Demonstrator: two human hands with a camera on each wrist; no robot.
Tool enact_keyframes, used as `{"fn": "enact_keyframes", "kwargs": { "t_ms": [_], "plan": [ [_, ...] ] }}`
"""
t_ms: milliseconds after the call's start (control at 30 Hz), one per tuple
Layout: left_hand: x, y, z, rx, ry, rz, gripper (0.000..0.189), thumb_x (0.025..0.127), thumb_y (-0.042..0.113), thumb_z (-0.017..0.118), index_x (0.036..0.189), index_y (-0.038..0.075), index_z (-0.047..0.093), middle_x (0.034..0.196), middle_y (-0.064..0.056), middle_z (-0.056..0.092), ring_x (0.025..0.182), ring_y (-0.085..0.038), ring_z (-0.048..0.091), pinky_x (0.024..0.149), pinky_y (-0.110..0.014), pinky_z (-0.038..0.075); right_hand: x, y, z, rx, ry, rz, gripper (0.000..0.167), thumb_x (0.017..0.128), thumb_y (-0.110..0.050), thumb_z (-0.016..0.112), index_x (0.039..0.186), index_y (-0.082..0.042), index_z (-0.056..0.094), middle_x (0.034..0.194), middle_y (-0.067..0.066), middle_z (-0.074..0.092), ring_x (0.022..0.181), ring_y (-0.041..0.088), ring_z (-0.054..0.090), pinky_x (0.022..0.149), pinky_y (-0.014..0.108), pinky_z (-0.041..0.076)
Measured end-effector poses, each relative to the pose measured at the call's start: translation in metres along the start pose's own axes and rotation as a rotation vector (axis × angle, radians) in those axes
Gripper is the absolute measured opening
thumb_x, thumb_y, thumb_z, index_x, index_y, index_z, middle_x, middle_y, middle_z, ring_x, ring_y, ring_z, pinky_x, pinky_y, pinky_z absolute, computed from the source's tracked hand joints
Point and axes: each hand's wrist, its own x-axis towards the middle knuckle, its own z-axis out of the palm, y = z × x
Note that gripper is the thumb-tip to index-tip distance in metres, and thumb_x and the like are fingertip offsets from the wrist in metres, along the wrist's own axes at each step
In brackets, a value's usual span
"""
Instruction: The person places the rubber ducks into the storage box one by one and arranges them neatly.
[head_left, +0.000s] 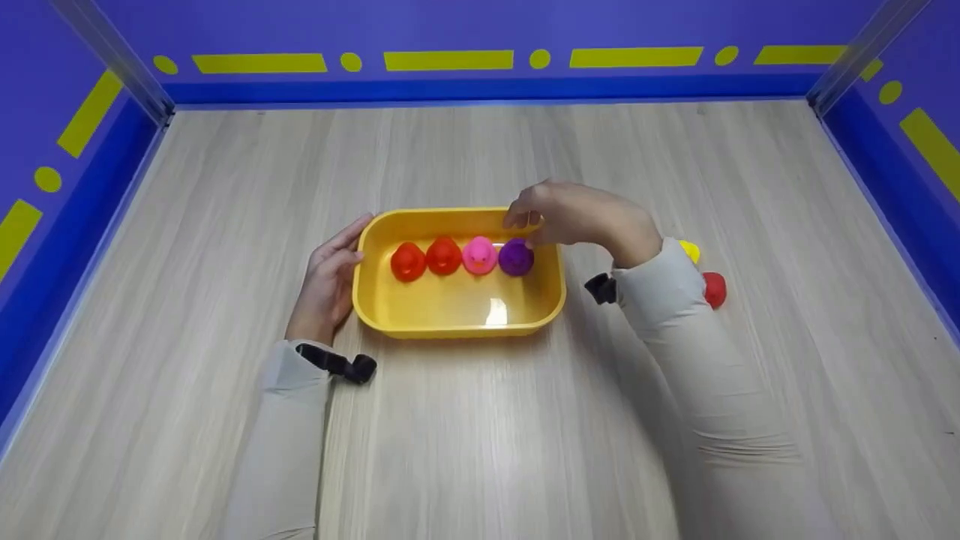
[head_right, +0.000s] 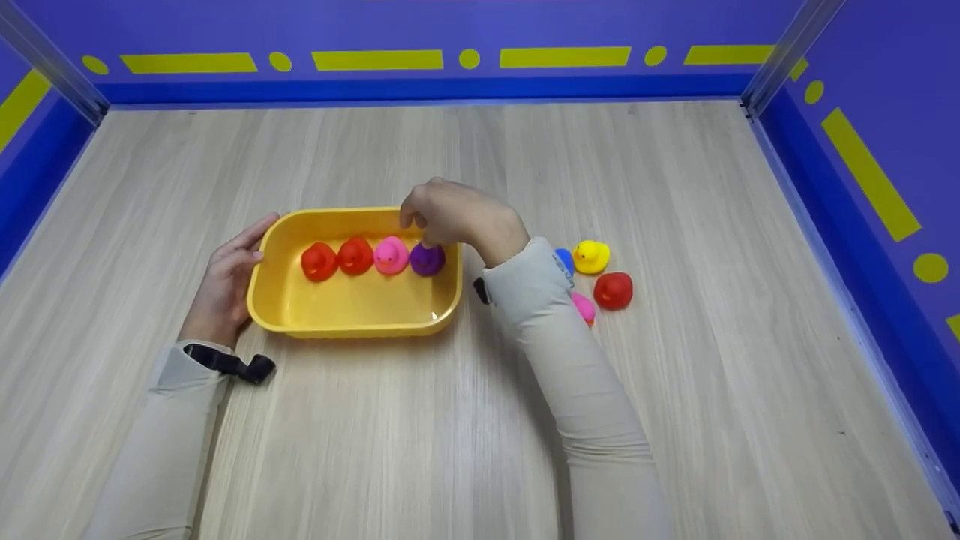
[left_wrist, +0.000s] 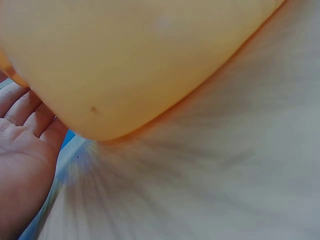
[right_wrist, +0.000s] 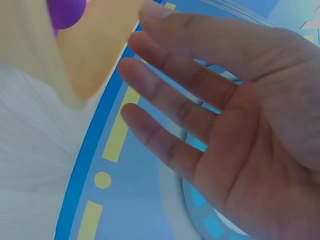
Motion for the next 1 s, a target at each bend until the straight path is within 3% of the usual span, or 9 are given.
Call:
{"fn": "enact_keyframes", "kwargs": {
  "t_ms": [233, 500, 733, 1000],
  "plan": [
    [0.001, -0.001, -0.001, -0.001, 0.004, 0.009, 0.057, 0.084, -0.011, 0.037, 0.140, -0.011, 0.038, 0.127, -0.003, 0.062, 0.122, -0.014, 0.054, 0.105, -0.028, 0.044, -0.009, 0.011, 0.004, 0.018, 0.076, -0.061, 0.034, 0.086, -0.005, 0.068, 0.120, -0.006, 0.068, 0.119, 0.011, 0.066, 0.111, 0.029, 0.060, 0.095, 0.042, 0.053],
    [0.000, -0.001, -0.001, -0.008, -0.001, 0.003, 0.058, 0.083, -0.011, 0.037, 0.141, -0.010, 0.035, 0.130, -0.004, 0.061, 0.123, -0.014, 0.054, 0.106, -0.028, 0.043, -0.024, 0.024, 0.008, -0.005, 0.164, -0.090, 0.034, 0.085, -0.003, 0.069, 0.118, -0.006, 0.068, 0.119, 0.011, 0.065, 0.112, 0.027, 0.058, 0.094, 0.041, 0.053],
    [-0.001, -0.001, -0.003, -0.010, -0.005, 0.002, 0.057, 0.084, -0.011, 0.036, 0.140, -0.009, 0.038, 0.129, -0.004, 0.061, 0.123, -0.014, 0.054, 0.104, -0.027, 0.045, -0.042, 0.037, 0.011, -0.017, 0.222, -0.069, 0.038, 0.082, -0.008, 0.074, 0.119, -0.007, 0.068, 0.117, 0.008, 0.065, 0.113, 0.026, 0.058, 0.095, 0.042, 0.052],
    [0.000, 0.000, -0.003, -0.006, -0.026, -0.012, 0.056, 0.086, -0.010, 0.035, 0.142, -0.007, 0.037, 0.133, -0.003, 0.059, 0.128, -0.016, 0.050, 0.109, -0.030, 0.040, -0.057, 0.053, 0.014, 0.006, 0.227, 0.007, 0.036, 0.083, -0.008, 0.073, 0.119, -0.010, 0.068, 0.116, 0.006, 0.066, 0.111, 0.026, 0.057, 0.095, 0.043, 0.053]
  ]
}}
